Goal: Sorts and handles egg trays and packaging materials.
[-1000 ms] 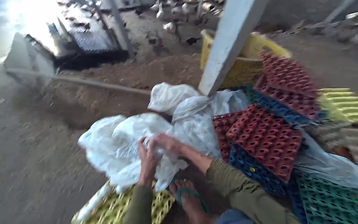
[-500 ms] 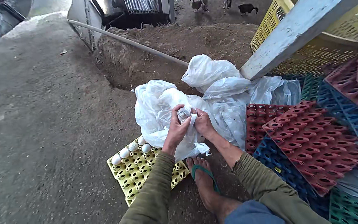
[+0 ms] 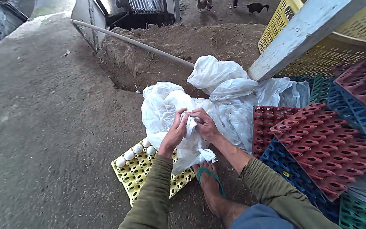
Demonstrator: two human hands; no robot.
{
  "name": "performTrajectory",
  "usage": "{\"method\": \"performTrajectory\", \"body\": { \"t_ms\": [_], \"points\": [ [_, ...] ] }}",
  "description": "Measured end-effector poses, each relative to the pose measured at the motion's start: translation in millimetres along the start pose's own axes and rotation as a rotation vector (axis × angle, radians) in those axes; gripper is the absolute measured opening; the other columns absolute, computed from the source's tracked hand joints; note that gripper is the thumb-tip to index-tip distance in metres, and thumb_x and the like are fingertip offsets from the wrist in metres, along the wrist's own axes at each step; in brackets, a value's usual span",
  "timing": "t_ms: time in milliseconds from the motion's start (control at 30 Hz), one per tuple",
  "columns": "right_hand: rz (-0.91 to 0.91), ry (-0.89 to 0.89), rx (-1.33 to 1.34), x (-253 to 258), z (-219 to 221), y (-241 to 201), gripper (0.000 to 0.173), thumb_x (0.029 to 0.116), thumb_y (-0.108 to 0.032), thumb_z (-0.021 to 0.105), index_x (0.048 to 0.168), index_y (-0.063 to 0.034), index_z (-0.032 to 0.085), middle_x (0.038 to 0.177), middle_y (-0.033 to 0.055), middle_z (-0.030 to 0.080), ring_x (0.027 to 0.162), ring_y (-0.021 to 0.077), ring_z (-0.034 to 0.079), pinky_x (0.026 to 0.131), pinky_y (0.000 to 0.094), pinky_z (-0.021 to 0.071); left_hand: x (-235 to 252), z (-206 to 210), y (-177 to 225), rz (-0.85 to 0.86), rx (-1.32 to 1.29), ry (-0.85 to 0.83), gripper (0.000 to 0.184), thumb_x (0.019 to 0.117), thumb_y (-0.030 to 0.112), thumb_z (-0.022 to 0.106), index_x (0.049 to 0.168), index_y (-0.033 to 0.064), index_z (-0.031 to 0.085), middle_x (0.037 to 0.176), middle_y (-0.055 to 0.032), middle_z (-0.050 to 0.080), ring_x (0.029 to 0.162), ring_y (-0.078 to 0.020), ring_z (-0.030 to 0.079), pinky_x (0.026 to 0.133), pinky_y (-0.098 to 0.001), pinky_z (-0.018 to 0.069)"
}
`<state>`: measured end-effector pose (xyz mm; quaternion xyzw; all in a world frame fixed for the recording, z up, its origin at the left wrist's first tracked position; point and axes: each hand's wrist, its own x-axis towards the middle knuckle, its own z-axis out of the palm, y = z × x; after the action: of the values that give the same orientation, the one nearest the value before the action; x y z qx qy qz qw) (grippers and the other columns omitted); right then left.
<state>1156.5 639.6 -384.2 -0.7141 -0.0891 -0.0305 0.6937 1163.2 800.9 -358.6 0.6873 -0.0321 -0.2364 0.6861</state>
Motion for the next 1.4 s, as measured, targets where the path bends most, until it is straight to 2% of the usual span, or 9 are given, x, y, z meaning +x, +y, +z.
{"method": "performTrajectory", "body": {
  "t_ms": [267, 400, 467, 567, 800, 967, 1167, 1300, 1400],
  "points": [
    [0.341, 0.172, -0.164, 17, 5, -14, 0.017, 0.0996, -0.007, 0.059, 0.084, -0.0019, 0.056, 0.064, 0.0023, 0.051, 0.059, 0.0106, 0.051, 0.060, 0.0313, 0.0468, -6, 31, -13, 0.149, -0.001, 0.185, 0.064, 0.1013, 0.026, 0.050, 0.157, 0.0036, 0.030, 0.140, -0.0180, 0.051, 0.116, -0.0171, 0.061, 0.097, -0.0348, 0.0542],
    [0.117, -0.117, -0.019, 10, -3, -19, 0.015, 0.0964, -0.011, 0.066, 0.106, 0.0005, 0.070, 0.112, 0.0091, 0.061, 0.104, 0.0125, 0.060, 0.091, 0.0296, 0.0539, -1, 32, -7, 0.063, -0.182, 0.474, 0.033, 0.1086, 0.016, 0.027, 0.123, 0.0026, 0.054, 0.095, 0.0009, 0.064, 0.088, -0.0021, 0.063, 0.081, -0.0247, 0.0552],
    [0.171, -0.177, 0.092, 10, -11, -17, 0.021, 0.0998, -0.012, 0.057, 0.108, -0.0004, 0.071, 0.125, 0.0092, 0.062, 0.117, 0.0144, 0.059, 0.098, 0.0337, 0.0523, -1, 26, -5, 0.015, -0.274, 0.508, 0.038, 0.1104, 0.017, 0.027, 0.125, 0.0048, 0.059, 0.102, -0.0003, 0.068, 0.095, -0.0043, 0.064, 0.086, -0.0264, 0.0555],
    [0.259, -0.123, 0.166, 15, -28, -13, 0.033, 0.1078, -0.017, 0.043, 0.116, -0.0019, 0.071, 0.116, 0.0050, 0.070, 0.098, 0.0094, 0.066, 0.088, 0.0311, 0.0566, 0, 21, 4, -0.085, -0.443, 0.549, 0.033, 0.1128, 0.021, 0.029, 0.119, 0.0100, 0.059, 0.092, 0.0007, 0.068, 0.085, -0.0045, 0.067, 0.076, -0.0245, 0.0584],
    [0.484, -0.343, 0.034, 14, -37, -21, 0.068, 0.0937, -0.021, 0.073, 0.153, -0.0067, 0.043, 0.144, 0.0165, 0.056, 0.119, 0.0189, 0.064, 0.101, 0.0366, 0.0556, 4, 14, 0, -0.048, -0.737, 0.370, 0.026, 0.1108, 0.016, 0.037, 0.135, 0.0150, 0.048, 0.106, -0.0036, 0.069, 0.095, -0.0125, 0.070, 0.085, -0.0317, 0.0598],
    [0.338, 0.036, 0.066, 15, -26, -21, 0.008, 0.0985, -0.006, 0.065, 0.100, 0.0004, 0.070, 0.082, 0.0021, 0.070, 0.075, 0.0048, 0.066, 0.075, 0.0243, 0.0572, 12, 16, -9, -0.235, -0.528, 0.495, 0.045, 0.1127, 0.035, 0.033, 0.151, 0.0128, 0.042, 0.131, -0.0099, 0.063, 0.116, -0.0166, 0.062, 0.096, -0.0373, 0.0543],
    [0.008, -0.112, -0.181, -15, 1, -15, 0.068, 0.0967, -0.033, 0.065, 0.147, 0.0088, 0.047, 0.147, 0.0254, 0.053, 0.139, 0.0322, 0.051, 0.116, 0.0509, 0.0408, 14, 19, 14, -0.194, -0.503, 0.597, 0.061, 0.1124, 0.046, 0.012, 0.149, 0.0099, 0.045, 0.135, -0.0107, 0.061, 0.118, -0.0143, 0.061, 0.097, -0.0369, 0.0537],
    [-0.273, -0.013, -0.420, -22, 22, 6, 0.051, 0.1057, -0.044, 0.051, 0.138, -0.0058, 0.060, 0.141, 0.0297, 0.052, 0.131, 0.0378, 0.052, 0.112, 0.0455, 0.0438, 4, 20, 2, -0.003, -0.165, 0.436, 0.048, 0.1124, 0.018, 0.024, 0.147, -0.0121, 0.039, 0.140, -0.0256, 0.054, 0.125, -0.0184, 0.057, 0.109, -0.0347, 0.0457],
    [-0.282, 0.089, -0.353, -12, 28, -1, 0.027, 0.1017, -0.022, 0.057, 0.111, 0.0014, 0.066, 0.117, 0.0261, 0.062, 0.116, 0.0328, 0.058, 0.105, 0.0402, 0.0453, -5, 20, 0, 0.100, 0.070, 0.337, 0.046, 0.1084, 0.013, 0.028, 0.136, -0.0142, 0.052, 0.123, -0.0251, 0.065, 0.116, -0.0215, 0.064, 0.106, -0.0392, 0.0486]
  ]
}}
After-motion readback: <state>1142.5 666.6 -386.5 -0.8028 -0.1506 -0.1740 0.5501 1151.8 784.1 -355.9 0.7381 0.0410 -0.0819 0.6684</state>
